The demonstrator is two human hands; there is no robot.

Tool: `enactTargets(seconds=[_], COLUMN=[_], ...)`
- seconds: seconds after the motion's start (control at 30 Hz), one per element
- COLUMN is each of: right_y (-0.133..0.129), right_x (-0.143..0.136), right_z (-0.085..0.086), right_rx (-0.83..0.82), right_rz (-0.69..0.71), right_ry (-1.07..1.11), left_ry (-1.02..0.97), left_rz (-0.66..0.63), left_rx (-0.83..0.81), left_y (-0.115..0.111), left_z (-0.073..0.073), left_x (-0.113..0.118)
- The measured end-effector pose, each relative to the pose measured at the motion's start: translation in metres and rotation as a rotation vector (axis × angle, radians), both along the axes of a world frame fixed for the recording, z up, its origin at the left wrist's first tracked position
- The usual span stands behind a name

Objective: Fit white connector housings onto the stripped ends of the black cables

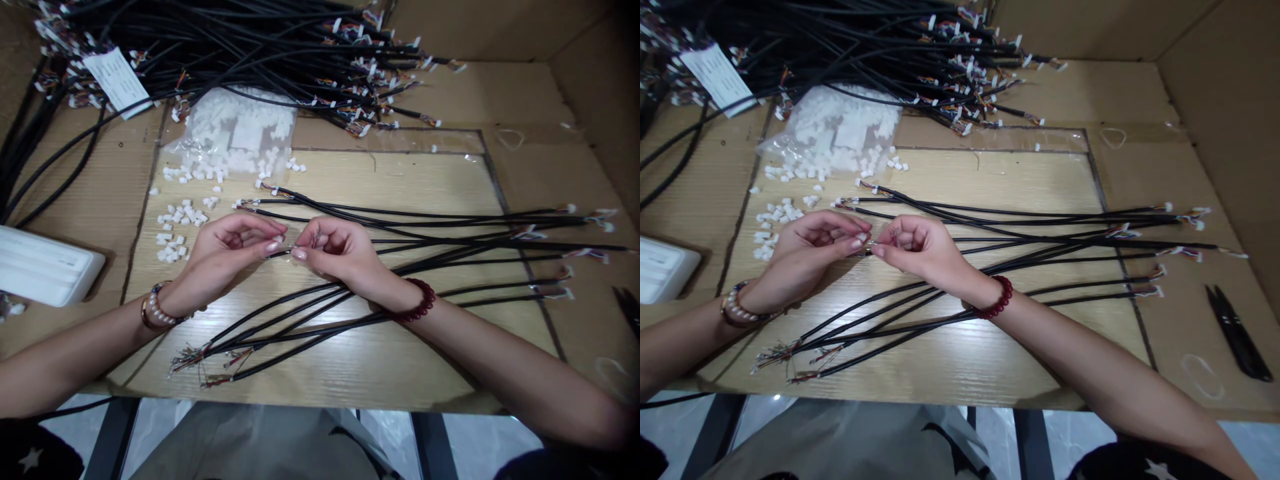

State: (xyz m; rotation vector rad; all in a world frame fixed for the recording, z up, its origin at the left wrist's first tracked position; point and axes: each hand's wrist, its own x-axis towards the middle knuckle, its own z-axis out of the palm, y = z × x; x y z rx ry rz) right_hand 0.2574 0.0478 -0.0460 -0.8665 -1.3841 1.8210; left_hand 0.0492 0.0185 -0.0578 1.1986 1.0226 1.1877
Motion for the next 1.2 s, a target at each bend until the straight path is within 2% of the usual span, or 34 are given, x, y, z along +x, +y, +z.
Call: enactTargets(seconds=[0.17, 0.37, 0.8, 1.2], right_y=[0.0002, -0.0005, 0.0014, 0.0022], right_x=[-0.0002, -0.0007, -0.0014, -0.0004], right_z=[0.0004, -0.0003, -0.0029, -0.0024], right_rx=[-0.024, -0.029, -0.044, -0.039], right_rz=[0.002, 0.001, 0.001, 0.023], right_ry=[0.008, 0.053, 0.062, 0.070], left_ry=[-0.004, -0.032, -0.064, 0.049], left_rz=[0.052, 0.015, 0.034, 0.043], left_rx=[0.025, 0.047, 0.117, 0.297], left_y=[-0.0016, -0.0017, -0.0014, 0.0006], left_z=[0.0022, 0.0029, -0.0005, -0.0066], left_x=[0.0020, 0.0039, 0.0066, 0.0036])
